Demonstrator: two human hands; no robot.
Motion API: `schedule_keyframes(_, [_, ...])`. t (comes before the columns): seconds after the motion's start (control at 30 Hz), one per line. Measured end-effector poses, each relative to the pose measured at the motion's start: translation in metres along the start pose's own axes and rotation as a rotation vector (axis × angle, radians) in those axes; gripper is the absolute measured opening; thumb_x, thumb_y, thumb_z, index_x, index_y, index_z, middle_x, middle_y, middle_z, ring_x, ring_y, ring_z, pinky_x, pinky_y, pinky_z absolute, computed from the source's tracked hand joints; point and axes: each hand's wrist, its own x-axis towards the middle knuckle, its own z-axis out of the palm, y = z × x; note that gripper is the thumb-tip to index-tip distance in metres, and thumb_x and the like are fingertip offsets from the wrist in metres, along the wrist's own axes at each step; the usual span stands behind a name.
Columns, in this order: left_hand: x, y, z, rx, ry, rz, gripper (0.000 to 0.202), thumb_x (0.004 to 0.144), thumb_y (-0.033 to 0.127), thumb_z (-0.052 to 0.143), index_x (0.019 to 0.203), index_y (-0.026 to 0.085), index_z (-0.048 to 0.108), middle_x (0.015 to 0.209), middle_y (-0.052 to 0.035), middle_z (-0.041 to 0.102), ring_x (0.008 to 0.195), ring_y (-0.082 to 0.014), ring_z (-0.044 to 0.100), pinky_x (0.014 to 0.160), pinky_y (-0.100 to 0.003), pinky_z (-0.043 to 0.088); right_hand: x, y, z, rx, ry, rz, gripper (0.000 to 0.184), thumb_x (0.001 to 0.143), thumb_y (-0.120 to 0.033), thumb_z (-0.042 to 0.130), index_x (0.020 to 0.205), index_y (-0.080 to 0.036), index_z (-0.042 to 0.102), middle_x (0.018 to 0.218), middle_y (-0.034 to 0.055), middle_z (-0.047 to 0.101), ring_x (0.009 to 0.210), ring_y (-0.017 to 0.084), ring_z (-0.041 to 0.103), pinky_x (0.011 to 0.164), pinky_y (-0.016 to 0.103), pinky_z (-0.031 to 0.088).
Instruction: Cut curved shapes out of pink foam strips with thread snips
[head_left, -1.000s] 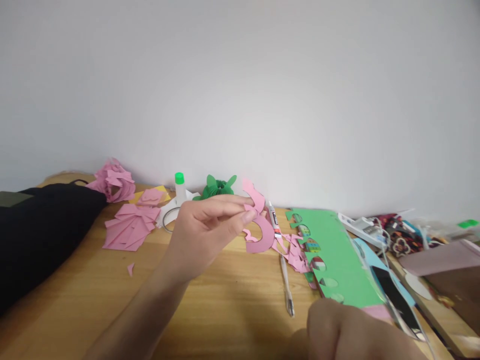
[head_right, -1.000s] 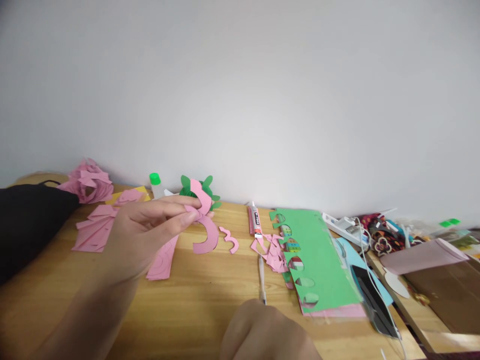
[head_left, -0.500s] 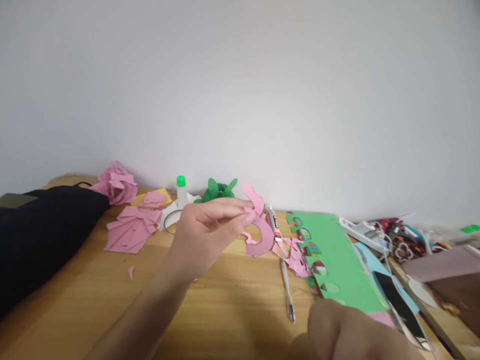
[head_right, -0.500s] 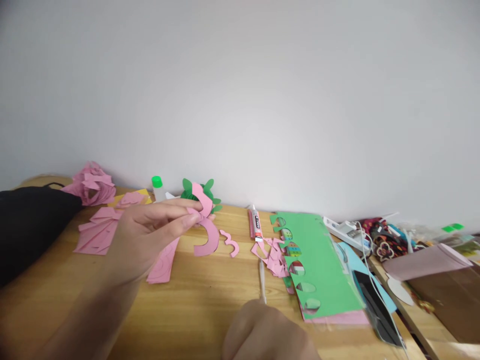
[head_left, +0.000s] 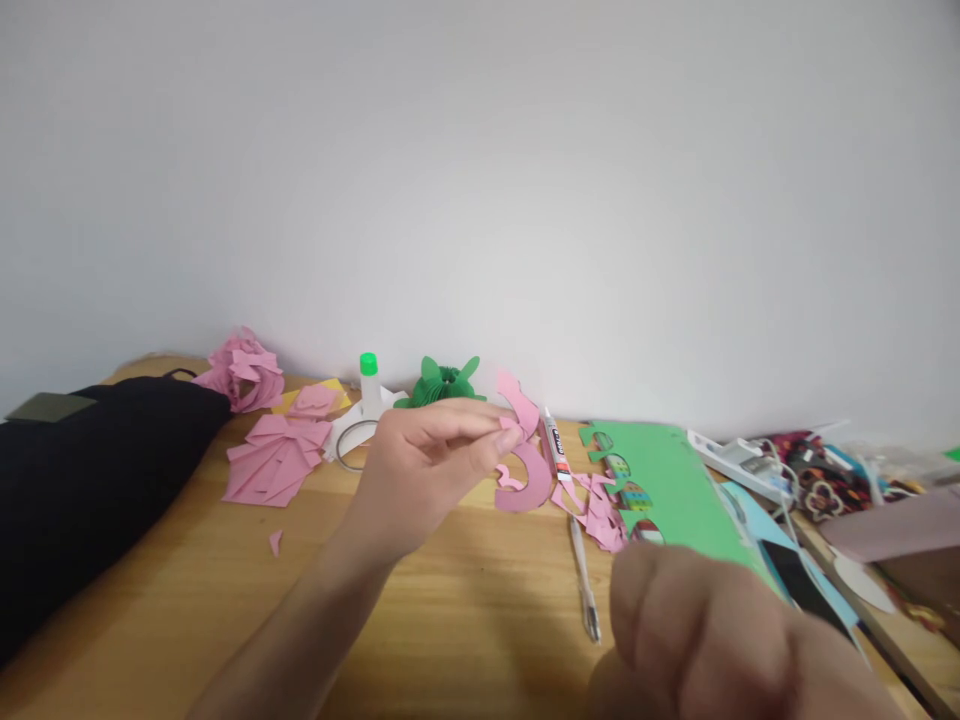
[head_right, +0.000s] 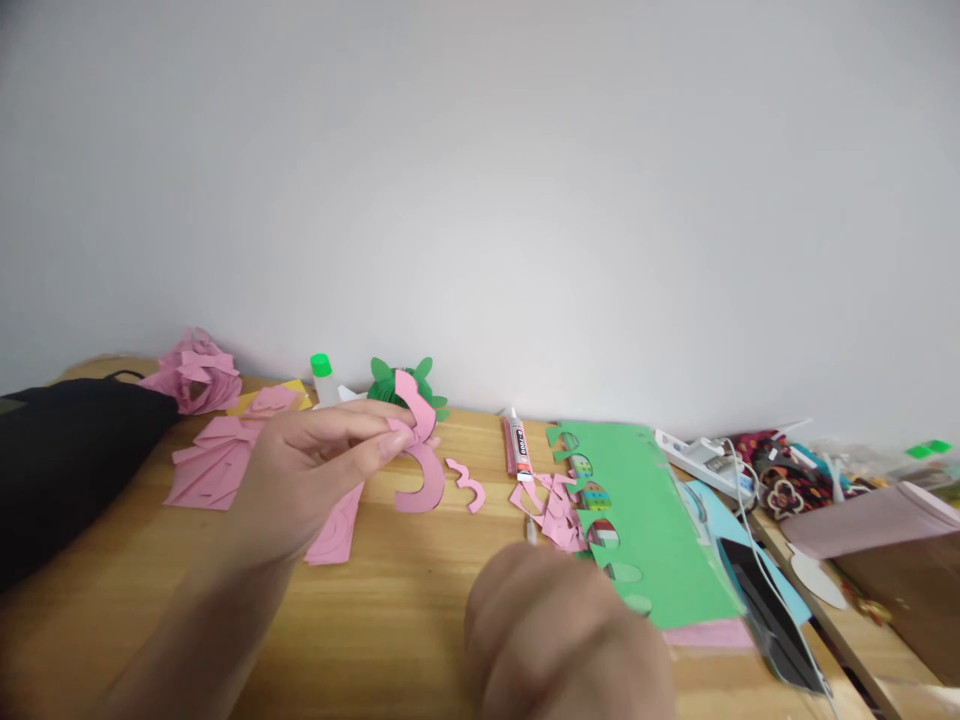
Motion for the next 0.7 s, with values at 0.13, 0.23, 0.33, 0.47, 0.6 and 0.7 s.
schedule_keyframes(0.13, [-0.003, 0.0, 0.001, 0.063, -0.003, 0.028, 0.017, 0.077, 0.012, 0.072, 0.069, 0.025, 0.078, 0.079, 0.0012, 0.078, 0.078, -0.0116, 0.072, 0.072, -0.019, 0.057, 0.007, 0.008, 0.01, -0.23, 0.487, 0.294, 0.013, 0.091, -0.021, 0.062, 0.09, -0.027, 0.074, 0.052, -0.0069, 0.04, 0.04, 0.009, 0.027, 0.037, 0.024, 0.021])
schedule_keyframes(0.23, [-0.003, -0.001, 0.001, 0.099, -0.026, 0.077, 0.016, 0.077, 0.011, 0.073, 0.07, 0.025, 0.077, 0.075, 0.002, 0.076, 0.075, -0.0105, 0.07, 0.073, -0.019, 0.057, 0.009, 0.017, 0.01, -0.411, 0.478, 0.49, 0.014, 0.085, -0.018, 0.072, 0.092, -0.029, 0.077, 0.056, -0.0062, 0.045, 0.047, 0.008, 0.034, 0.042, 0.022, 0.027])
schedule_keyframes(0.33, [-0.001, -0.002, 0.003, 0.116, -0.034, 0.104, 0.016, 0.077, 0.01, 0.073, 0.071, 0.025, 0.077, 0.075, 0.0022, 0.076, 0.074, -0.011, 0.07, 0.072, -0.021, 0.058, 0.01, 0.021, 0.011, -0.478, 0.411, 0.496, 0.013, 0.083, -0.02, 0.074, 0.091, -0.03, 0.076, 0.056, -0.0068, 0.048, 0.049, 0.009, 0.038, 0.045, 0.022, 0.032])
schedule_keyframes(0.47, [-0.001, -0.005, 0.004, 0.162, -0.044, 0.124, 0.017, 0.076, 0.008, 0.074, 0.072, 0.025, 0.077, 0.076, 0.0019, 0.076, 0.074, -0.0125, 0.07, 0.071, -0.023, 0.059, 0.016, 0.02, 0.015, -0.547, 0.387, 0.489, 0.007, 0.083, -0.019, 0.072, 0.081, -0.026, 0.073, 0.057, -0.0064, 0.054, 0.049, 0.008, 0.041, 0.045, 0.02, 0.034])
schedule_keyframes(0.6, [-0.005, -0.005, 0.002, 0.177, -0.067, 0.115, 0.019, 0.076, 0.009, 0.075, 0.079, 0.027, 0.078, 0.083, 0.0037, 0.077, 0.08, -0.0117, 0.07, 0.076, -0.023, 0.059, 0.025, 0.007, -0.006, -0.67, 0.449, 0.52, 0.006, 0.078, -0.02, 0.072, 0.072, -0.02, 0.07, 0.052, -0.0069, 0.048, 0.046, 0.007, 0.038, 0.043, 0.021, 0.031])
schedule_keyframes(0.7, [-0.008, 0.001, -0.001, 0.204, -0.002, 0.097, 0.019, 0.077, 0.011, 0.076, 0.081, 0.029, 0.078, 0.085, 0.0048, 0.078, 0.083, -0.0135, 0.071, 0.076, -0.026, 0.059, 0.022, 0.0, -0.048, -0.885, 0.659, 0.68, 0.015, 0.077, -0.028, 0.074, 0.069, -0.018, 0.067, 0.048, -0.0085, 0.038, 0.042, 0.007, 0.03, 0.04, 0.024, 0.022])
